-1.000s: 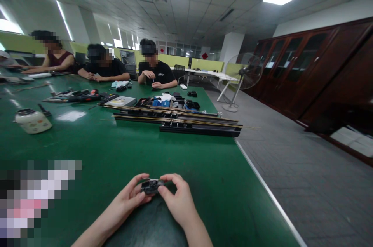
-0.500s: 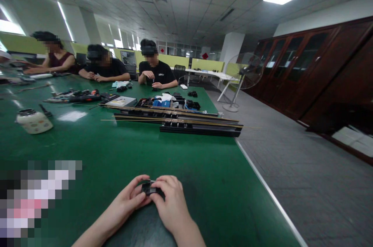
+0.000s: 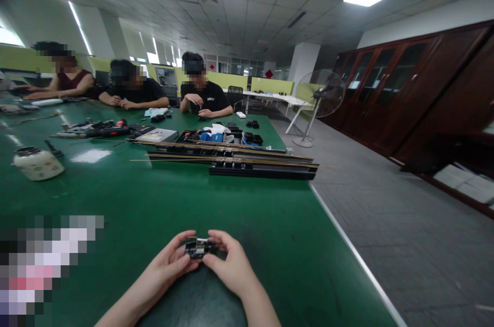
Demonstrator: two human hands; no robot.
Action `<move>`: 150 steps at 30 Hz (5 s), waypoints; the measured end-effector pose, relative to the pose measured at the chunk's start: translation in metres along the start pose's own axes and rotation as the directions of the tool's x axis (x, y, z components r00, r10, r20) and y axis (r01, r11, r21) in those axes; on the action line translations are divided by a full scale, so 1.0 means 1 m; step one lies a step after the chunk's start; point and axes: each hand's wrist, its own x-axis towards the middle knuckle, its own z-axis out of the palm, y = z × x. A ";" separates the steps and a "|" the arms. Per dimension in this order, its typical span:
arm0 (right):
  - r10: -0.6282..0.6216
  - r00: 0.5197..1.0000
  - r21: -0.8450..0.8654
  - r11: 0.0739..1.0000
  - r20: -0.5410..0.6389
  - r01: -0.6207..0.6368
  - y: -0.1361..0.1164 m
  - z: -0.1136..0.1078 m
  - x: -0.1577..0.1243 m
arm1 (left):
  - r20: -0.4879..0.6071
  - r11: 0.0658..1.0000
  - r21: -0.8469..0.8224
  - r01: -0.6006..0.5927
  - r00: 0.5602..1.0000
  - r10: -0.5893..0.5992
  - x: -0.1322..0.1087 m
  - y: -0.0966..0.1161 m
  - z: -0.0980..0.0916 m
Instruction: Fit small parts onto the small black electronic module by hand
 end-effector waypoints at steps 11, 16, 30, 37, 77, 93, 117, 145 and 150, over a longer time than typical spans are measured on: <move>0.016 1.000 0.025 1.000 0.001 -0.016 0.010 -0.001 0.005 | -0.057 0.990 0.118 -0.072 0.995 0.079 -0.002 0.002 0.004; 0.011 1.000 0.035 0.999 0.003 -0.011 0.011 -0.002 0.005 | -0.048 0.978 0.199 -0.069 0.996 0.080 0.001 0.000 0.003; 0.032 0.999 -0.018 0.999 0.006 -0.032 0.005 -0.001 0.003 | -0.048 0.832 0.532 -0.158 0.975 0.216 0.003 0.001 -0.006; 0.045 0.999 -0.048 0.998 -0.003 -0.045 -0.001 0.001 0.002 | -0.012 0.873 0.451 -0.187 0.976 0.216 0.003 -0.002 -0.004; -0.056 0.996 -0.427 0.904 -0.069 0.021 0.004 -0.002 0.000 | 0.135 0.085 0.976 -0.200 0.862 0.489 0.008 -0.012 -0.023; -0.067 0.997 -0.459 0.888 -0.046 0.039 -0.002 0.000 -0.003 | 0.160 0.110 0.966 -0.234 0.875 0.457 0.005 -0.008 -0.023; -0.110 0.993 -0.506 0.859 -0.039 0.076 0.000 0.005 -0.001 | 0.162 0.109 0.968 -0.227 0.891 0.424 0.005 -0.007 -0.023; -0.146 0.989 -0.530 0.841 -0.036 0.104 -0.002 0.005 -0.003 | 0.196 0.077 0.964 -0.256 0.871 0.450 0.005 -0.007 -0.023; -0.140 0.989 -0.526 0.845 -0.042 0.098 -0.002 0.006 -0.002 | 0.197 0.061 0.966 -0.250 0.872 0.449 0.005 -0.007 -0.023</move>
